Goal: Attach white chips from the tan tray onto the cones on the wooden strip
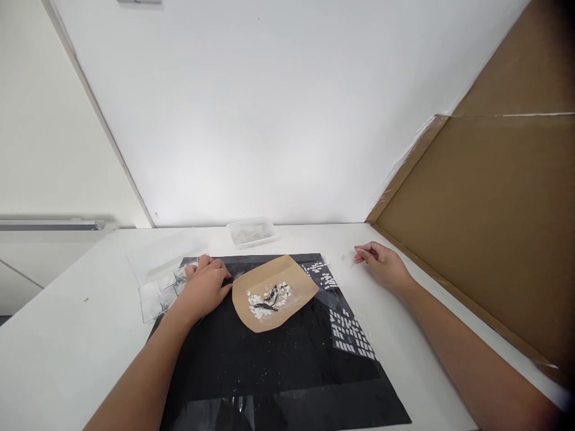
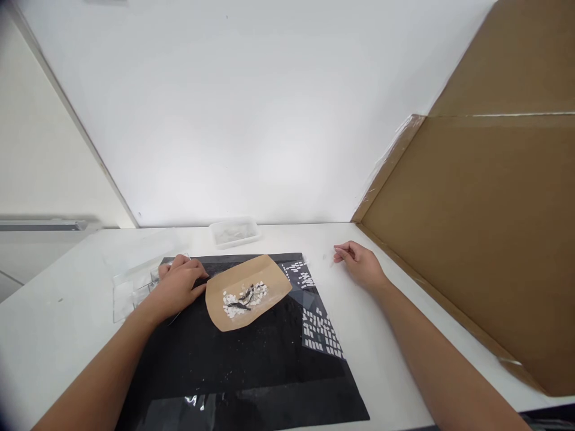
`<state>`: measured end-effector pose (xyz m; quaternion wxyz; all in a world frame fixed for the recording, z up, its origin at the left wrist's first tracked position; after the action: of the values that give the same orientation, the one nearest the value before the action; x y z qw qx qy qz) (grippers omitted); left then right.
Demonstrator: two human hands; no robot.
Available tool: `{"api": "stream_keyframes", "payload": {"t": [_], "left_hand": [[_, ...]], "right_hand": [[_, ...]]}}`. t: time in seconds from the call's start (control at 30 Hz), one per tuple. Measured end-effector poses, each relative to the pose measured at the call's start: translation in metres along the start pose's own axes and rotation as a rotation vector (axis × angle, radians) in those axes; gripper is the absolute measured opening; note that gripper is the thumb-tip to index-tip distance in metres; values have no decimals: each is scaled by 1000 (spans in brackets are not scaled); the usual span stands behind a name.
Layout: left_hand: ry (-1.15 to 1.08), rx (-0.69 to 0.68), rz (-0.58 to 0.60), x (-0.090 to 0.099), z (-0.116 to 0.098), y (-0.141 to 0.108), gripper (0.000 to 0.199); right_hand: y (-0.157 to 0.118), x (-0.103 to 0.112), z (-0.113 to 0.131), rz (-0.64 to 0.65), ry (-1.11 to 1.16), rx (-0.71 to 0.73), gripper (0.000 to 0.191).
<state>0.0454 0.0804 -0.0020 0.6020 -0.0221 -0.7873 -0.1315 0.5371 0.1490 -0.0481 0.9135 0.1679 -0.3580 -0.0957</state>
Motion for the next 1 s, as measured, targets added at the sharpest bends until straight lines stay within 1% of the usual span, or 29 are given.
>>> {"api": "stream_keyframes", "payload": {"t": [0.2,0.3,0.43,0.63,0.67,0.73,0.8,0.83,0.93,1.0], "left_hand": [[-68,26,-50,1,2,-1,9],[-105,34,-97,3,2,0,8],[-178,38,-208,13,1,1,10],[-366,-67,-403,35,-15,-5,12],[-405,-71,-430,38,-18,-8,12],[-509,-43,-444,39,-21,-12,14],[-572,2,-406,36,-23,-13,21],[-561,-3,-388,35,-26,-14,25],[-447,-118,-344,32,-38,-14,33],[-422,-174,-320,31,-42,-15,34]], "right_hand": [[0,-3,1,19,6,11,37],[0,-3,0,16,-5,10,34],[-1,-1,1,8,-24,7,34],[0,-1,9,-19,-49,35,36],[0,-2,12,-30,-52,46,37],[0,-4,20,-46,-60,74,38],[-2,-8,31,-53,-69,112,39],[-3,-10,37,-57,-75,133,39],[-5,-16,62,-81,-96,198,39],[-7,-22,86,-88,-105,260,37]]}}
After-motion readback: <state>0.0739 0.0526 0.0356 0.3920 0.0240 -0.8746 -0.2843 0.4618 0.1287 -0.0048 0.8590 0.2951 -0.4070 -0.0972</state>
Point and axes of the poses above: each hand's wrist, its own y-axis towards the middle knuckle, its own x-axis out of the back of the hand, z = x × y, the point moved 6 cm from there along y, towards the middle knuckle, and after that the axes turned 8 degrees about x, right-handed, at the moved point
